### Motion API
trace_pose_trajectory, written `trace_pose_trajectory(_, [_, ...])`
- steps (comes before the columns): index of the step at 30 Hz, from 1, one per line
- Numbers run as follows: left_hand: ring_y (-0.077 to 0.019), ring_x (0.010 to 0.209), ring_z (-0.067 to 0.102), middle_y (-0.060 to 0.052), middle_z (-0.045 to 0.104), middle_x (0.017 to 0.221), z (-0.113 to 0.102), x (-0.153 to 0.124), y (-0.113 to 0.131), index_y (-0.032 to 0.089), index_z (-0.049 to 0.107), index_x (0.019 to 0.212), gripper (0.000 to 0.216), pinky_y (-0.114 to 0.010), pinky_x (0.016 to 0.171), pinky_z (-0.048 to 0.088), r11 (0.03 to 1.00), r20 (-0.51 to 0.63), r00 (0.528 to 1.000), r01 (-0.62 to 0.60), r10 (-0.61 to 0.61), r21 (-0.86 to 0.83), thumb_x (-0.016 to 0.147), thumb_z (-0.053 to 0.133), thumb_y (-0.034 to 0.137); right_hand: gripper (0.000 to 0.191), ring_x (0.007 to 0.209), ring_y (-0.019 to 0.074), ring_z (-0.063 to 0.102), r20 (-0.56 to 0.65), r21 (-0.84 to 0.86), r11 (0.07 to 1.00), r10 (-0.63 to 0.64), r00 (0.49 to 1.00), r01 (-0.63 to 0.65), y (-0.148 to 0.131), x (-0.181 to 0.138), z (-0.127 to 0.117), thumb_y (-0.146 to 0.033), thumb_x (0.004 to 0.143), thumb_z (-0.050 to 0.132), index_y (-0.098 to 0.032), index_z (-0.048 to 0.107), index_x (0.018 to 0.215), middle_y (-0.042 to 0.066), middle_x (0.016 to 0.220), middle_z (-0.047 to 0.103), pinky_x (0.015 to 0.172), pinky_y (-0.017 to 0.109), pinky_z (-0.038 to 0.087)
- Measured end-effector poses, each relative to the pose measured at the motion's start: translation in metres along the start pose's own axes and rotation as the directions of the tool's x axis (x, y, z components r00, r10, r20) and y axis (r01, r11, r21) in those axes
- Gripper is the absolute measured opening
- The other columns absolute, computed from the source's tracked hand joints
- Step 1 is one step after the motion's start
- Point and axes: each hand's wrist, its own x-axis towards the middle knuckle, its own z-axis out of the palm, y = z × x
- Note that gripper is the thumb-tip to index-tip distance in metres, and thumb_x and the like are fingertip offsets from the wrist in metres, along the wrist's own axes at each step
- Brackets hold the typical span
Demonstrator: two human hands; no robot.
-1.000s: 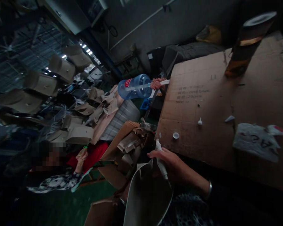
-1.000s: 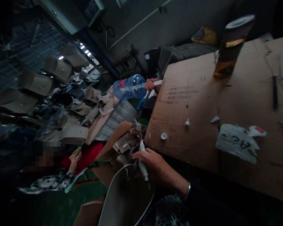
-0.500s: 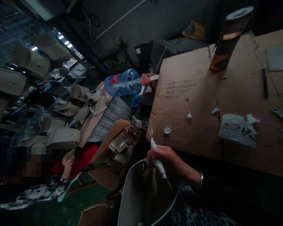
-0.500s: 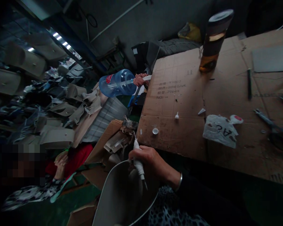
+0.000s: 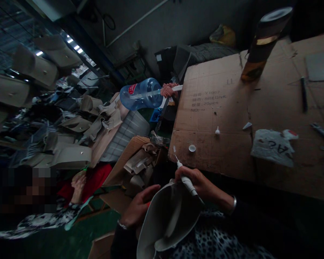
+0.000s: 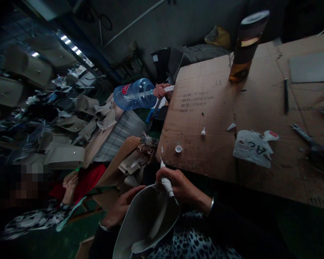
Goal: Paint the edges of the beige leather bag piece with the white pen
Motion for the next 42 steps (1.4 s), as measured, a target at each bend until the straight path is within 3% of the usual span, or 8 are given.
trace_pose_trajectory(3, [-0.0362, 0.128, 0.058, -0.014, 0.063, 0.141, 0.002, 0.011, 0.011, 0.023, 0.066, 0.131, 0.066, -0.051, 0.115, 0.04, 0.982, 0.025, 0.985, -0.17, 0.172, -0.084, 0.075, 0.079, 0.055, 0.011, 0.071, 0.0102, 0.05, 0.008, -0.016, 1.0, -0.011, 1.0, 0.011, 0.006, -0.001, -0.001, -0.014, 0.081, 0.064, -0.02, 0.059, 0.088, -0.003, 0.081, 0.059, 0.064, 0.022, 0.04])
trace_pose_trajectory(5, [-0.0387, 0.127, 0.059, -0.017, 0.063, 0.14, 0.01, 0.023, 0.025, 0.02, 0.065, 0.132, 0.076, -0.051, 0.112, 0.043, 0.961, 0.145, 0.958, -0.226, 0.25, -0.16, 0.071, 0.077, 0.064, 0.01, 0.073, 0.0111, 0.052, 0.026, -0.035, 0.999, -0.039, 0.999, 0.04, 0.006, -0.001, -0.001, -0.016, 0.081, 0.064, -0.02, 0.059, 0.088, -0.003, 0.083, 0.061, 0.066, 0.023, 0.041])
trace_pose_trajectory(8, [-0.0382, 0.124, 0.06, -0.016, 0.066, 0.134, 0.03, 0.04, 0.047, 0.018, 0.065, 0.133, 0.08, -0.046, 0.104, 0.048, 0.984, 0.383, 0.906, -0.168, 0.177, -0.056, 0.068, 0.082, 0.061, 0.011, 0.074, 0.0118, 0.054, -0.005, -0.101, 0.993, -0.065, 0.998, 0.064, 0.002, -0.001, -0.001, -0.02, 0.082, 0.067, -0.021, 0.059, 0.088, -0.003, 0.083, 0.061, 0.067, 0.023, 0.041])
trace_pose_trajectory(10, [-0.0339, 0.116, 0.064, -0.013, 0.07, 0.127, 0.044, 0.045, 0.056, 0.018, 0.064, 0.134, 0.073, -0.041, 0.096, 0.051, 0.985, 0.409, 0.903, -0.165, 0.13, 0.05, 0.073, 0.081, 0.055, 0.014, 0.073, 0.0115, 0.055, -0.08, -0.178, 0.982, -0.08, 0.994, 0.065, -0.001, -0.002, -0.001, -0.02, 0.082, 0.068, -0.022, 0.058, 0.092, -0.003, 0.083, 0.062, 0.066, 0.023, 0.042])
trace_pose_trajectory(17, [-0.0219, 0.095, 0.066, -0.006, 0.073, 0.104, 0.079, 0.041, 0.048, 0.017, 0.07, 0.113, 0.04, -0.03, 0.086, 0.049, 0.979, 0.084, 0.977, -0.199, 0.195, 0.041, 0.077, 0.08, 0.032, 0.017, 0.073, 0.0131, 0.059, -0.227, -0.374, 0.925, -0.169, 0.959, 0.075, -0.002, -0.003, 0.004, -0.017, 0.081, 0.063, -0.023, 0.056, 0.096, -0.002, 0.085, 0.064, 0.065, 0.024, 0.042])
trace_pose_trajectory(26, [-0.0152, 0.076, 0.059, -0.001, 0.068, 0.08, 0.086, 0.037, 0.052, 0.016, 0.07, 0.09, 0.025, -0.025, 0.071, 0.045, 0.98, -0.085, 0.977, -0.197, 0.196, 0.0, 0.074, 0.08, 0.033, 0.016, 0.074, 0.0145, 0.058, -0.178, -0.407, 0.908, -0.188, 0.966, 0.101, 0.004, -0.003, 0.004, -0.016, 0.082, 0.057, -0.023, 0.056, 0.096, -0.001, 0.085, 0.063, 0.065, 0.026, 0.042])
trace_pose_trajectory(36, [-0.0174, 0.081, 0.062, -0.004, 0.074, 0.086, 0.093, 0.042, 0.053, 0.017, 0.076, 0.095, 0.026, -0.027, 0.075, 0.047, 0.983, -0.136, 0.98, -0.159, 0.145, -0.095, 0.073, 0.079, 0.03, 0.017, 0.079, 0.0157, 0.066, -0.185, -0.369, 0.921, -0.204, 0.961, 0.124, 0.002, -0.007, -0.009, -0.026, 0.091, 0.058, -0.024, 0.059, 0.108, 0.002, 0.092, 0.07, 0.071, 0.027, 0.051])
trace_pose_trajectory(42, [-0.0165, 0.076, 0.061, -0.005, 0.074, 0.082, 0.096, 0.048, 0.054, 0.016, 0.079, 0.093, 0.025, -0.026, 0.071, 0.047, 0.986, -0.113, 0.989, -0.11, 0.097, -0.122, 0.074, 0.08, 0.033, 0.039, 0.09, 0.018, 0.071, -0.341, -0.244, 0.969, -0.111, 0.934, 0.027, -0.002, -0.014, -0.034, -0.038, 0.096, 0.058, -0.028, 0.055, 0.133, 0.003, 0.101, 0.074, 0.083, 0.031, 0.055])
